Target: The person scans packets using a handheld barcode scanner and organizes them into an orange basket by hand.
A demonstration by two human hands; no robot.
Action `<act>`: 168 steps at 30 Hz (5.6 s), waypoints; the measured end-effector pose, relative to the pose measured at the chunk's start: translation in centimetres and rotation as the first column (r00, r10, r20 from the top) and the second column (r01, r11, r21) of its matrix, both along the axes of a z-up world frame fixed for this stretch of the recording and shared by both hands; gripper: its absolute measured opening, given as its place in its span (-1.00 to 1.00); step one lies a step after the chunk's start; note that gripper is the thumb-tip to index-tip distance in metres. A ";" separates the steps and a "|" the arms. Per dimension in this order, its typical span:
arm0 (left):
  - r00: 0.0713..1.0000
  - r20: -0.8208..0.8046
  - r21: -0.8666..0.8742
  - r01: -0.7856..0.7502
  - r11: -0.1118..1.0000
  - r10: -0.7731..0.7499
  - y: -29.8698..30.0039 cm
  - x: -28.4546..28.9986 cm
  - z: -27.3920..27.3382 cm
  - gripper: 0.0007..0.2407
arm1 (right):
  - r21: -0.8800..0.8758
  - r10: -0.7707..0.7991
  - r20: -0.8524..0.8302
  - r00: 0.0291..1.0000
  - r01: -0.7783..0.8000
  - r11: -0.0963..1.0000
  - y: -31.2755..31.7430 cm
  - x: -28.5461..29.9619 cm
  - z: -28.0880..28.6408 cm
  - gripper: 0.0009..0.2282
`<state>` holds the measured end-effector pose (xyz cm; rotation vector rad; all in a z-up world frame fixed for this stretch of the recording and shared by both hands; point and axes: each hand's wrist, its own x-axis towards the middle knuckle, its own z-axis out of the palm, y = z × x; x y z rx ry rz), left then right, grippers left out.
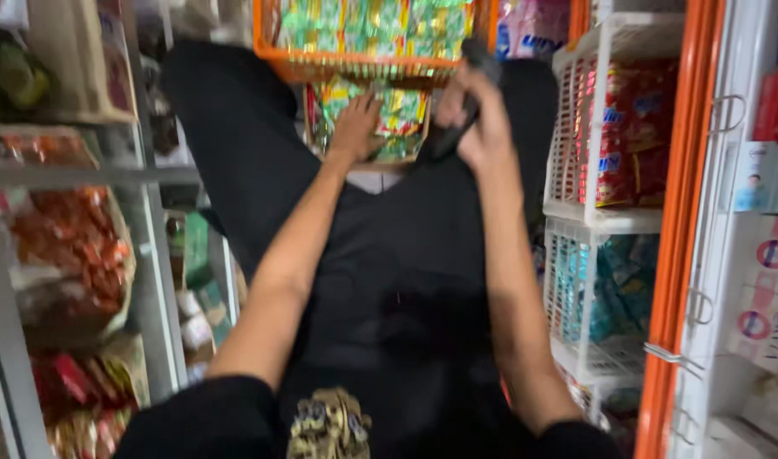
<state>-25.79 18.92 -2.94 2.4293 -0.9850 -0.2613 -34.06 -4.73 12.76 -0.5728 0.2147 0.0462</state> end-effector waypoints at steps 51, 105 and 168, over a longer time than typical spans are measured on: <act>0.002 -0.940 -0.282 -0.568 0.773 -0.341 -5.9 1.5 8.2 -0.53 | -0.178 -0.117 -0.297 0.948 0.065 0.982 6.2 -5.3 -1.8 -0.80; 0.499 -0.781 -0.529 -0.210 0.822 -0.375 -2.4 0.0 19.6 -0.45 | -0.603 -0.590 -0.138 0.796 0.405 0.688 6.4 -5.3 5.3 -0.81; 0.989 0.103 0.174 0.087 0.981 -0.105 -11.0 22.6 3.0 -0.49 | -0.595 -0.300 -0.259 0.918 0.093 0.799 -6.0 22.6 1.3 -0.72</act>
